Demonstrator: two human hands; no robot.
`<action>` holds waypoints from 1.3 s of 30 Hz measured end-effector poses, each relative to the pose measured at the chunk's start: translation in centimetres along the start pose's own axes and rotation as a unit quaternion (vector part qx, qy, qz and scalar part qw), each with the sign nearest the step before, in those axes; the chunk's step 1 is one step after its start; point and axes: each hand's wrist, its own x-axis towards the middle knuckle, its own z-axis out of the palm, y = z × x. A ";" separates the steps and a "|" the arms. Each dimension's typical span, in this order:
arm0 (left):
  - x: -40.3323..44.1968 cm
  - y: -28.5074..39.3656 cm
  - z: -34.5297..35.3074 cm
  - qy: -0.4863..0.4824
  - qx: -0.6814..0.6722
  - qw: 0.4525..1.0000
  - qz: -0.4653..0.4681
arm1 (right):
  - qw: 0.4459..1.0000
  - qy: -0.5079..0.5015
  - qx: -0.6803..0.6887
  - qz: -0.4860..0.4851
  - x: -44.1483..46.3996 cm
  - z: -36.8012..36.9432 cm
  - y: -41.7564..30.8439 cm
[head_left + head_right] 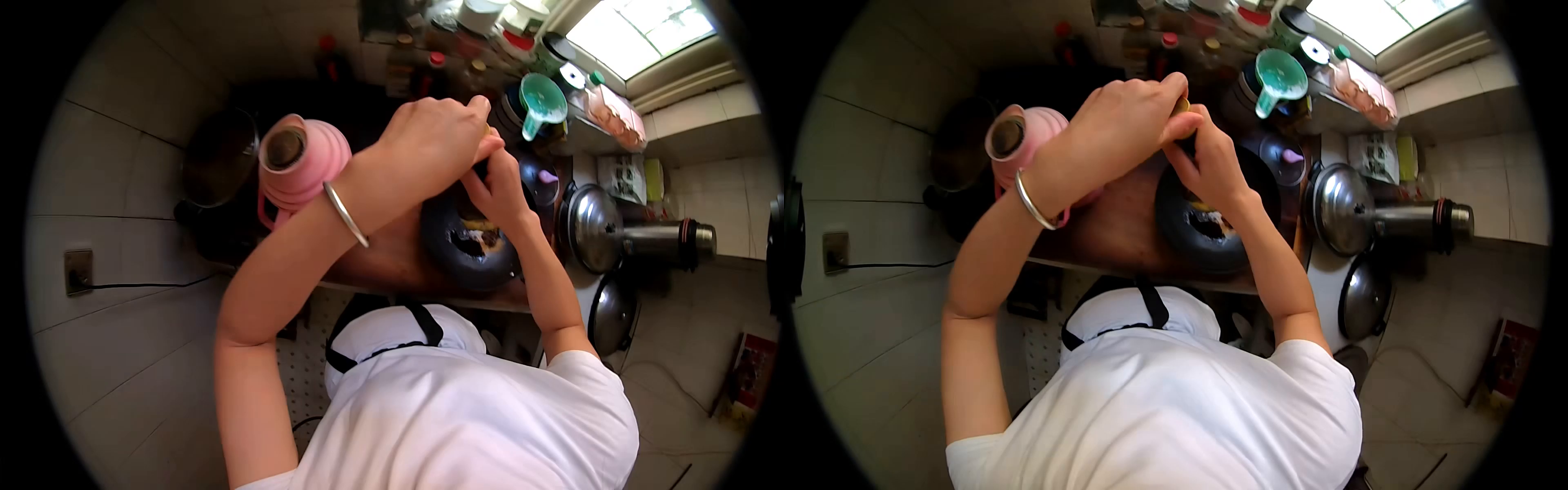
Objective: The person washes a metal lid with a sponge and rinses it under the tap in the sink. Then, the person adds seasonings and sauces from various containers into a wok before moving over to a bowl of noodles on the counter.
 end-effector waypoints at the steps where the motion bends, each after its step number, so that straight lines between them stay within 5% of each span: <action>1: 0.7 -1.3 -0.5 0.005 0.009 1.000 -0.002 | 0.998 0.019 0.033 -0.050 1.6 1.1 0.9; 4: 3.1 -5.5 -2.9 -0.120 -0.012 0.990 0.072 | 0.997 0.027 0.042 -0.067 5.6 4.0 2.2; 9: 5.7 -12.5 -4.5 -0.134 0.043 0.987 0.078 | 0.998 0.008 0.063 0.016 11.7 8.8 4.1; 11: 6.5 -14.6 -5.1 -0.153 0.074 0.985 -0.024 | 0.995 0.047 0.083 -0.018 13.7 11.2 5.4; 13: 7.2 -17.3 -4.4 -0.120 0.088 0.989 -0.001 | 0.990 0.082 0.103 -0.049 15.2 13.5 6.6; 16: 8.4 -20.3 -3.0 -0.103 0.219 0.968 -0.069 | 0.987 0.114 0.107 -0.029 16.8 16.7 8.6; 21: 10.0 -23.4 -1.9 -0.164 0.213 0.949 -0.161 | 0.991 0.096 0.085 0.031 19.0 19.6 10.7; 24: 10.4 -27.1 0.3 -0.125 0.212 0.962 -0.121 | 0.991 0.106 0.080 -0.002 20.5 20.9 12.8; 26: 10.7 -29.6 1.1 -0.057 0.159 0.982 0.080 | 0.988 0.129 0.085 0.011 21.6 21.5 13.7; 29: 12.3 -31.8 1.3 -0.023 0.023 0.992 0.121 | 0.986 0.118 0.106 0.050 22.6 21.7 14.8; 30: 12.4 -30.2 0.6 -0.028 -0.048 0.998 0.007 | 0.986 0.119 0.106 0.050 22.9 21.7 15.3; 31: 13.2 -29.5 -0.1 -0.030 -0.048 0.998 0.007 | 0.984 0.130 0.116 0.041 23.2 21.7 15.7; 33: 14.2 -28.6 -0.6 -0.122 0.089 0.976 -0.158 | 0.982 0.140 0.127 0.032 23.4 21.6 16.2; 34: 14.6 -28.8 -0.1 -0.123 0.088 0.976 -0.158 | 0.983 0.131 0.120 0.046 23.5 21.4 16.4; 37: 15.5 -30.2 1.2 -0.134 0.091 0.984 -0.074 | 0.983 0.138 0.111 0.047 24.0 21.3 17.1; 39: 15.5 -30.5 1.3 -0.096 0.053 0.991 0.071 | 0.982 0.154 0.106 0.038 24.0 21.4 17.5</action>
